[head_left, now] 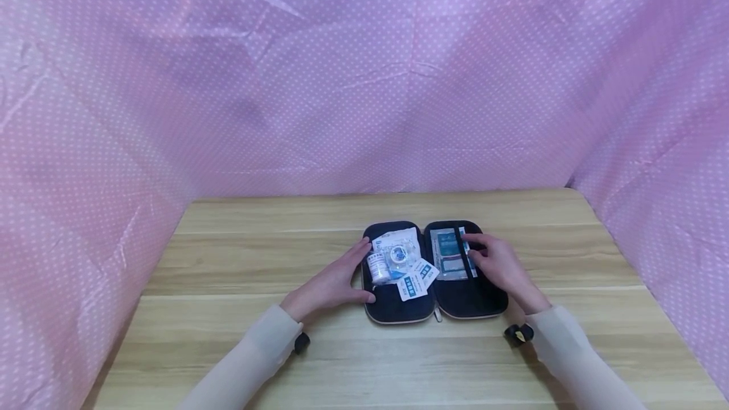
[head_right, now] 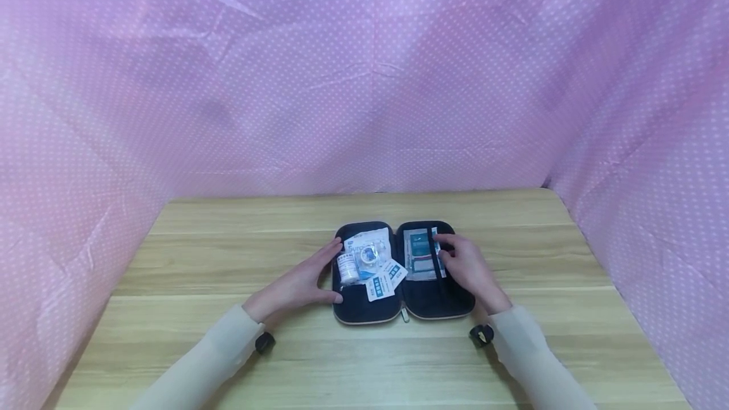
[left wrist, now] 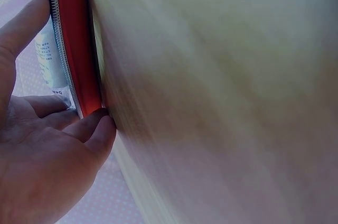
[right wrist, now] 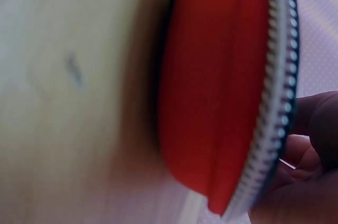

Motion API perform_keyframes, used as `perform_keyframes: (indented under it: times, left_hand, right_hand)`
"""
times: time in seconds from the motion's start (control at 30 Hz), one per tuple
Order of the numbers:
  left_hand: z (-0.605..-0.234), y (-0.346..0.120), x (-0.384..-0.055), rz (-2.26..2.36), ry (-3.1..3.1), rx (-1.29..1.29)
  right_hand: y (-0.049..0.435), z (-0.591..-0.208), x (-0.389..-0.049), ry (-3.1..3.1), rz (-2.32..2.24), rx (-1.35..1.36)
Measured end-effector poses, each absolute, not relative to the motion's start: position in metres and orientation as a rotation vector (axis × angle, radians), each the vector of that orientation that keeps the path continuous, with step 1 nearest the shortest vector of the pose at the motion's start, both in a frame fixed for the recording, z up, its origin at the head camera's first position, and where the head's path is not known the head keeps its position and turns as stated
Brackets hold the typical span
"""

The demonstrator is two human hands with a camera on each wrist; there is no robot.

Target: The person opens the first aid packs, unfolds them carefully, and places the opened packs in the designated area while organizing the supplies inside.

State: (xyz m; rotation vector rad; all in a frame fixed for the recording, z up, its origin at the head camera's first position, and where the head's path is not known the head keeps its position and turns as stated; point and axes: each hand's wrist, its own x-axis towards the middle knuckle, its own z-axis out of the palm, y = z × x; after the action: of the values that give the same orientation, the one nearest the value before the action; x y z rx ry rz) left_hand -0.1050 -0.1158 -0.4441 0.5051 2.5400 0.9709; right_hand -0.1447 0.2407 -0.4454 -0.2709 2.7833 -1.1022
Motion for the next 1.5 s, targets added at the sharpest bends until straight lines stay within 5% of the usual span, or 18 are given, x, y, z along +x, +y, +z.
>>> perform_keyframes:
  times: [1.5]
  left_hand:
    - [-0.4421,-0.1152,-0.1044,0.960,2.533,0.482]
  right_hand:
    - [0.2308,-0.4478,-0.1479,2.843,-1.060,-0.288]
